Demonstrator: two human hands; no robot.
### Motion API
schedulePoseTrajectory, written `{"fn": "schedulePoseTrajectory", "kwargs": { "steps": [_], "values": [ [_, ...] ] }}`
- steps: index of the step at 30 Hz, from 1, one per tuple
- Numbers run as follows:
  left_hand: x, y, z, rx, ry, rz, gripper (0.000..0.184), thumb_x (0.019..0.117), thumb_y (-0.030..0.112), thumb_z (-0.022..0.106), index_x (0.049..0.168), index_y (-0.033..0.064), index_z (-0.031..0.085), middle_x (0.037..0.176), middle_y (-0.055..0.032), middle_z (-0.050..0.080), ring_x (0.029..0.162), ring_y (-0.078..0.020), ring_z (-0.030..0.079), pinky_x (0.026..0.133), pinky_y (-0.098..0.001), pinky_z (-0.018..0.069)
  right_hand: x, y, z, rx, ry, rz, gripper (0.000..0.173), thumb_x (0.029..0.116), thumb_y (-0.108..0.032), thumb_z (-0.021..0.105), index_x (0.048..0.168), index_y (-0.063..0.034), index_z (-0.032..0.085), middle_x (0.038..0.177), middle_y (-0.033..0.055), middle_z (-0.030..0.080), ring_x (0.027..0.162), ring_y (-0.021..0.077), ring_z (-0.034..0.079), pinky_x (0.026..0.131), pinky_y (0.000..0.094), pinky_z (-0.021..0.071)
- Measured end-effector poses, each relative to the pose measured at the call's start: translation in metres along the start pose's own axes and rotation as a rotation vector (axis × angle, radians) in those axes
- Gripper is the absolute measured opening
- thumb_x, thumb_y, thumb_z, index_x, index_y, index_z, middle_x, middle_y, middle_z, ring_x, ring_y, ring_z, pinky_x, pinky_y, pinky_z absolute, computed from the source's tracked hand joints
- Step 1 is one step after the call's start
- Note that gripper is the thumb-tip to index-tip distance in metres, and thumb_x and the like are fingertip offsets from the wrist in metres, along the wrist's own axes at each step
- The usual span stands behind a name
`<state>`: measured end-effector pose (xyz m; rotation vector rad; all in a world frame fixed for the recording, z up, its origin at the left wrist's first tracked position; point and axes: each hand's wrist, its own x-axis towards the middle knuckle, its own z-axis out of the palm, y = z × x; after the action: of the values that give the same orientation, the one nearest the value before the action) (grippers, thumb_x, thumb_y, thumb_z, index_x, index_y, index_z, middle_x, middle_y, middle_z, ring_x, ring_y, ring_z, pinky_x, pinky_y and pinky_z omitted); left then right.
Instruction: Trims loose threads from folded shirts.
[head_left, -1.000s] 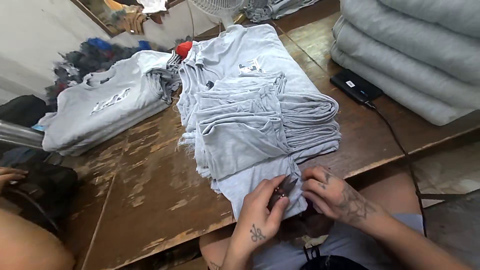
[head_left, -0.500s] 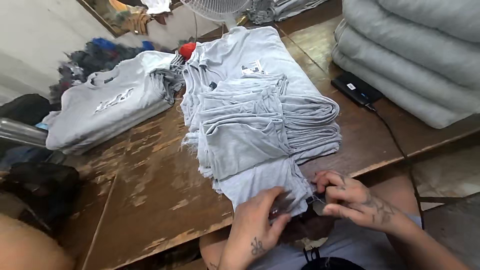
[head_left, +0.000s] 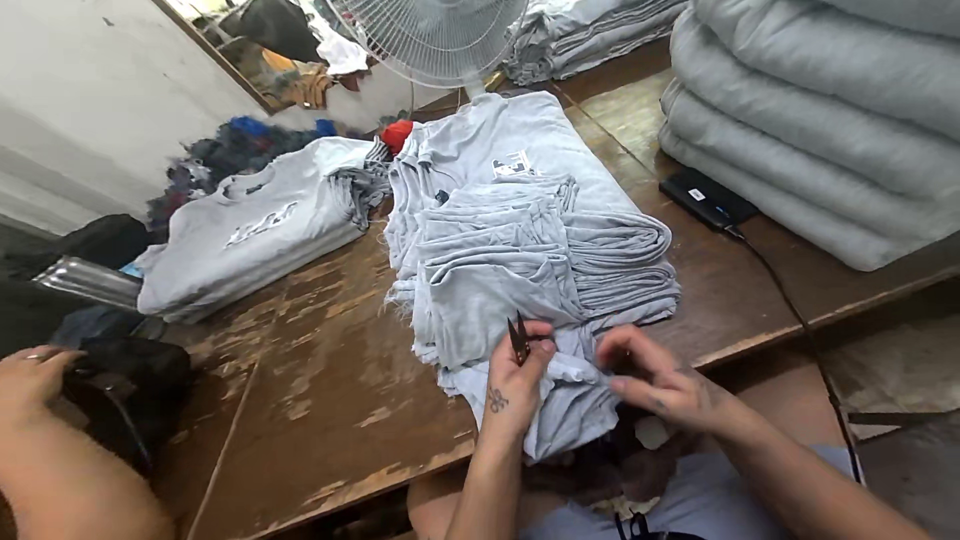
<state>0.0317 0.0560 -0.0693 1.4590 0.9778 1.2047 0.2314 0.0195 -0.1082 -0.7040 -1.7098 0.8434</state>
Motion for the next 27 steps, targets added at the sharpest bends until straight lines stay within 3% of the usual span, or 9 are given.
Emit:
{"fn": "schedulePoseTrajectory", "kwargs": {
  "steps": [3, 5, 8, 12, 14, 17, 21, 25, 27],
  "values": [
    [-0.001, 0.004, 0.006, -0.005, 0.073, -0.052, 0.018, 0.0927, -0.003, 0.054, 0.107, -0.0009, 0.065, 0.085, 0.0071, 0.065, 0.075, 0.0024, 0.061, 0.069, -0.0157, 0.0514, 0.008, -0.003, 0.019, -0.305, 0.07, -0.091, 0.029, 0.0943, -0.011, 0.059, 0.118, 0.0052, 0.062, 0.108, 0.0206, 0.069, 0.101, 0.0244, 0.068, 0.091, 0.0331, 0.0558],
    [-0.002, 0.003, 0.007, 0.005, 0.061, -0.047, 0.019, 0.0926, -0.002, 0.055, 0.109, -0.0008, 0.065, 0.081, 0.0081, 0.064, 0.071, 0.0026, 0.059, 0.066, -0.0155, 0.0504, 0.013, 0.0, 0.022, -0.111, 0.101, -0.003, 0.033, 0.0893, 0.003, 0.051, 0.121, 0.0096, 0.055, 0.094, 0.0114, 0.066, 0.087, 0.0121, 0.064, 0.08, 0.0254, 0.0543],
    [-0.006, -0.001, 0.007, 0.036, 0.008, -0.004, 0.019, 0.0928, -0.001, 0.056, 0.111, -0.0011, 0.064, 0.076, 0.0098, 0.061, 0.066, 0.0035, 0.056, 0.062, -0.0148, 0.0479, 0.014, 0.004, 0.01, 0.116, 0.031, 0.079, 0.036, 0.0894, 0.0, 0.049, 0.125, 0.0071, 0.048, 0.092, 0.0022, 0.059, 0.085, 0.0013, 0.058, 0.078, 0.0194, 0.0508],
    [-0.007, -0.003, 0.009, 0.085, 0.045, 0.023, 0.015, 0.0932, -0.001, 0.057, 0.106, -0.0018, 0.066, 0.081, 0.0077, 0.064, 0.068, 0.0043, 0.057, 0.063, -0.0143, 0.0487, 0.017, 0.003, 0.012, -0.367, -0.005, -0.087, 0.034, 0.0956, -0.026, 0.063, 0.113, 0.0028, 0.063, 0.105, 0.0193, 0.067, 0.095, 0.0237, 0.067, 0.083, 0.0338, 0.0561],
    [-0.008, -0.002, 0.012, 0.11, 0.047, 0.022, 0.015, 0.0929, -0.002, 0.058, 0.104, -0.0022, 0.067, 0.08, 0.0071, 0.064, 0.067, 0.0042, 0.056, 0.061, -0.0138, 0.0479, 0.016, 0.01, 0.011, -0.619, 0.054, -0.199, 0.022, 0.0972, -0.021, 0.059, 0.099, -0.0015, 0.07, 0.093, 0.0183, 0.071, 0.082, 0.0288, 0.072, 0.069, 0.0391, 0.06],
    [-0.009, -0.001, 0.014, 0.166, -0.002, 0.05, 0.015, 0.0941, -0.001, 0.058, 0.105, -0.0046, 0.067, 0.083, 0.0042, 0.065, 0.069, 0.0048, 0.056, 0.063, -0.0131, 0.0482, 0.0, -0.001, -0.021, -0.648, 0.048, -0.157, 0.022, 0.0999, -0.012, 0.055, 0.094, -0.0024, 0.074, 0.087, 0.0133, 0.074, 0.078, 0.0224, 0.073, 0.072, 0.035, 0.0602],
    [-0.011, 0.0, 0.013, 0.219, -0.023, 0.062, 0.016, 0.0948, 0.001, 0.057, 0.104, -0.006, 0.068, 0.081, 0.0019, 0.064, 0.067, 0.0051, 0.054, 0.062, -0.0128, 0.0458, -0.019, -0.011, -0.051, -0.636, -0.03, -0.065, 0.03, 0.1036, -0.02, 0.049, 0.09, -0.0024, 0.069, 0.081, 0.0114, 0.07, 0.073, 0.0163, 0.067, 0.068, 0.0281, 0.055],
    [-0.008, -0.002, 0.014, 0.204, -0.02, 0.067, 0.016, 0.0948, 0.001, 0.057, 0.105, -0.0048, 0.068, 0.08, 0.0041, 0.063, 0.065, 0.0052, 0.053, 0.06, -0.0126, 0.0458, -0.004, -0.016, -0.018, -0.651, -0.041, 0.012, 0.049, 0.1024, -0.045, 0.055, 0.119, -0.0003, 0.065, 0.098, 0.016, 0.07, 0.082, 0.025, 0.07, 0.071, 0.0405, 0.0594],
    [-0.009, -0.003, 0.014, 0.204, -0.023, 0.074, 0.016, 0.0948, 0.001, 0.058, 0.106, -0.0043, 0.067, 0.079, 0.0048, 0.063, 0.065, 0.0051, 0.053, 0.059, -0.0128, 0.0458, 0.004, -0.003, 0.001, -0.682, 0.02, -0.078, 0.048, 0.1015, -0.045, 0.056, 0.118, -0.0013, 0.067, 0.098, 0.0166, 0.071, 0.085, 0.0273, 0.072, 0.073, 0.0417, 0.0603]
  ]
}}
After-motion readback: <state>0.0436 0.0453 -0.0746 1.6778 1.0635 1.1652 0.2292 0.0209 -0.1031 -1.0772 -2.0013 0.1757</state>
